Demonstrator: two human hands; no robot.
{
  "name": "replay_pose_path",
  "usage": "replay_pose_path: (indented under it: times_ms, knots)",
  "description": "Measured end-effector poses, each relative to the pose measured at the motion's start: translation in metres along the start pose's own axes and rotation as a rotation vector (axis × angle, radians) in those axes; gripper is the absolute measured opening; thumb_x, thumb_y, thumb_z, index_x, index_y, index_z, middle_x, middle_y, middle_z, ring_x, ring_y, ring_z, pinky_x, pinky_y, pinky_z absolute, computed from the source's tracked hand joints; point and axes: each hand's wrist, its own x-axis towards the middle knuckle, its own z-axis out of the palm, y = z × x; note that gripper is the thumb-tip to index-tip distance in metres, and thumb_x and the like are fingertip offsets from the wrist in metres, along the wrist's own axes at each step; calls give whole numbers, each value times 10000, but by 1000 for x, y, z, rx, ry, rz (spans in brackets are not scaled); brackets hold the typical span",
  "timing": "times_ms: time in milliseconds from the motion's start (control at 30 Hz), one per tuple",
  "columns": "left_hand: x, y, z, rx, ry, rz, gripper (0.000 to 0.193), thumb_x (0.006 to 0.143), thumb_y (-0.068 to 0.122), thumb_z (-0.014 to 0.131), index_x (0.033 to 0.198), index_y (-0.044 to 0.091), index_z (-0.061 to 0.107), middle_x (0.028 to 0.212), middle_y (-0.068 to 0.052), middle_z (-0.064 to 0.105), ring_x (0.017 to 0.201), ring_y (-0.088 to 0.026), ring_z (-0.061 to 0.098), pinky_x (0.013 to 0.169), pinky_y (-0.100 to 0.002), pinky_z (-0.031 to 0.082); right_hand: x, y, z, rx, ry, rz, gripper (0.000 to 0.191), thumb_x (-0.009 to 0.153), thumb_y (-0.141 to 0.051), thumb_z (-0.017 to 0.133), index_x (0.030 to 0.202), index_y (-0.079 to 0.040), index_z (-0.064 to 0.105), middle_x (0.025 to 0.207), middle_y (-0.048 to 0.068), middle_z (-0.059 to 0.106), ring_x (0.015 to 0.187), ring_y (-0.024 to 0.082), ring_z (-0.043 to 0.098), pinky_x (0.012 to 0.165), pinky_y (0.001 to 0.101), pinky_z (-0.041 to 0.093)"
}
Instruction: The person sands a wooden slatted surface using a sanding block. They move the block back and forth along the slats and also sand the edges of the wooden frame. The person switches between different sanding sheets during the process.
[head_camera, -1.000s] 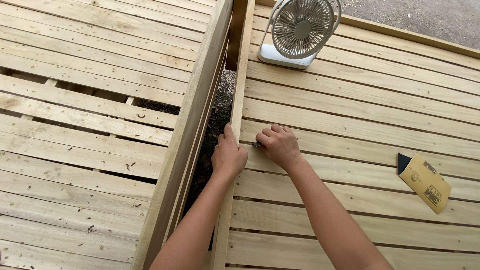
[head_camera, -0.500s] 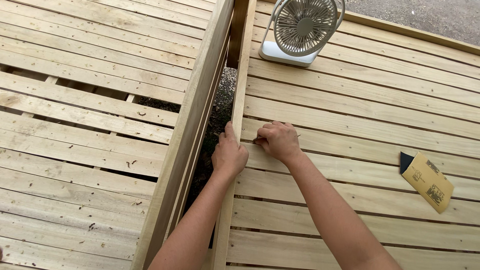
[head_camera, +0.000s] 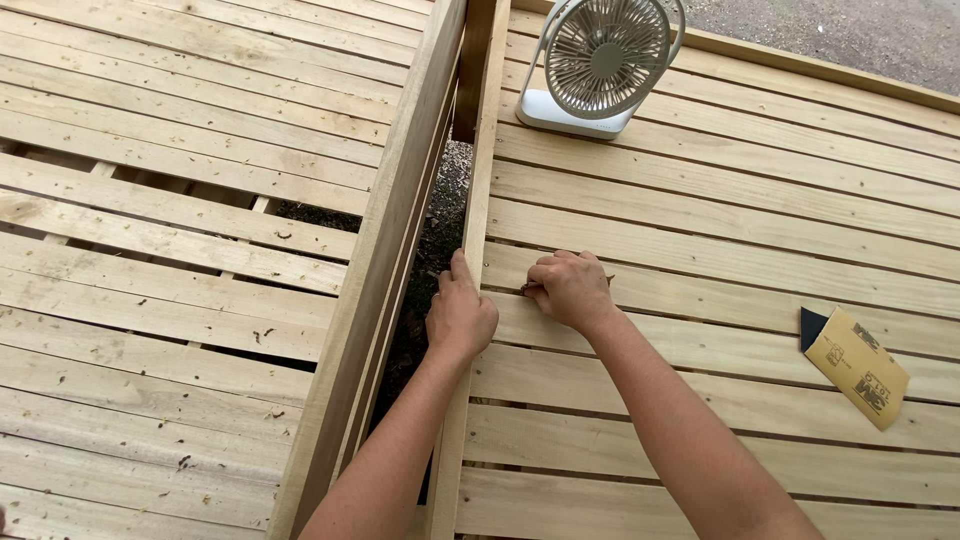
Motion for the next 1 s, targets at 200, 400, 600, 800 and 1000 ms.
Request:
replay_pose_path:
  times_ms: [200, 400, 600, 800, 1000]
  knots:
    - [0, -2, 1, -32, 2, 17, 784, 922, 129, 489, 1598, 62, 98, 1424, -264, 447, 1164, -378, 637, 956, -482, 553, -2, 3, -4, -27, -62, -12, 138, 814, -294, 818, 782, -177, 753, 826, -93, 745, 841, 137, 684, 716, 357, 489]
    - [-1, 0, -1, -12, -10, 5, 820, 900, 115, 501, 1598, 49, 76, 1430, -280, 429, 1163, -388, 630, 964, -479, 549, 0, 3, -4, -42, -107, 31, 131, 809, -306, 819, 789, -190, 760, 790, -89, 744, 795, 138, 685, 707, 364, 486]
    - [-3, 2, -4, -18, -31, 3, 805, 913, 120, 487, 1599, 63, 70, 1428, -275, 427, 1151, -383, 638, 948, -480, 559, 4, 2, -1, -35, -61, -43, 186, 804, -322, 832, 754, -165, 745, 777, -77, 739, 776, 147, 688, 656, 367, 481]
    - [-3, 4, -4, 9, -39, -16, 805, 902, 82, 477, 1595, 44, 70, 1408, -286, 434, 1134, -366, 655, 904, -459, 594, 6, 1, 1, -36, -135, 45, 148, 835, -304, 815, 759, -195, 751, 750, -92, 735, 736, 129, 687, 646, 369, 470]
    - [-4, 1, -3, -23, -14, 20, 806, 906, 101, 489, 1596, 50, 78, 1390, -276, 451, 1121, -379, 657, 923, -471, 572, 2, 7, -1, 26, -64, 18, 188, 792, -323, 841, 729, -177, 741, 716, -84, 720, 743, 142, 686, 642, 362, 458]
